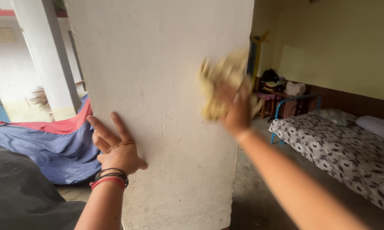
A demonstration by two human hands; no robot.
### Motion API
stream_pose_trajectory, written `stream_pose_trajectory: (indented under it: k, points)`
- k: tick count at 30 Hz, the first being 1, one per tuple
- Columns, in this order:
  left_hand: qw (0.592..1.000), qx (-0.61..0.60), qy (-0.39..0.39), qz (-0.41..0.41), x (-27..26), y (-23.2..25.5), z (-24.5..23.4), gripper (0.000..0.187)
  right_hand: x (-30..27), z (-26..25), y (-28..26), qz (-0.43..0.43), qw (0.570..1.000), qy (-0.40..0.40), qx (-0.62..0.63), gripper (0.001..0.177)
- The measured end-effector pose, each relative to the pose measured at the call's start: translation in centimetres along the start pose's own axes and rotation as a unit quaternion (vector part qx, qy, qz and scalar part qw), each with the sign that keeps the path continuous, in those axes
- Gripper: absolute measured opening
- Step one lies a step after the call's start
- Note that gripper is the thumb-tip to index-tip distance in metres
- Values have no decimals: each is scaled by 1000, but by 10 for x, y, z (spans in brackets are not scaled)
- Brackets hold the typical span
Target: The person uses a yellow cloth to wipe down a blue metal door, an air cooler, and a concrete wall pillar.
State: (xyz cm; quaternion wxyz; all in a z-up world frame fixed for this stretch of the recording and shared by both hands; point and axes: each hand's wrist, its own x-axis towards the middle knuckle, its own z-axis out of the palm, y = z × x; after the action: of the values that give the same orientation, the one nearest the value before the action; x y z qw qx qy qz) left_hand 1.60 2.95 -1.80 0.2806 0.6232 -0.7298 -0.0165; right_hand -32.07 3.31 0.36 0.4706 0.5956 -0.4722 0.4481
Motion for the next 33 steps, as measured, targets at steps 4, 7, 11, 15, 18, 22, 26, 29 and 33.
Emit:
stream_pose_trajectory:
  k: [4, 7, 11, 15, 18, 22, 26, 29, 33]
  points:
    - [1000, 7, 7, -6, 2, 3, -3, 171, -112, 33, -33, -76, 997, 21, 12, 35]
    - [1000, 13, 9, -20, 3, -1, 3, 173, -195, 27, -43, -108, 991, -50, 67, 31]
    - [999, 33, -4, -39, 1, 4, -2, 173, -232, -11, -22, -169, 981, -76, 65, 33]
    - [997, 57, -19, -46, 7, 1, -5, 174, -119, -27, 24, -271, 962, -30, 27, 42]
    - [996, 73, -25, -50, 4, 4, -6, 173, -69, -29, 47, -321, 947, -17, 13, 47]
    - [992, 104, -38, -62, 5, 6, -11, 172, -85, -21, 39, -270, 962, -42, -3, 49]
    - [993, 98, -32, -62, 3, 6, -13, 173, -174, 1, 25, -207, 973, -84, 62, 48]
    - [995, 77, -16, -56, 0, 8, -13, 174, -221, -31, 2, -238, 956, -147, 82, 54]
    - [996, 66, -4, -53, -2, 7, -11, 174, -255, -59, 18, -218, 896, -343, 178, 66]
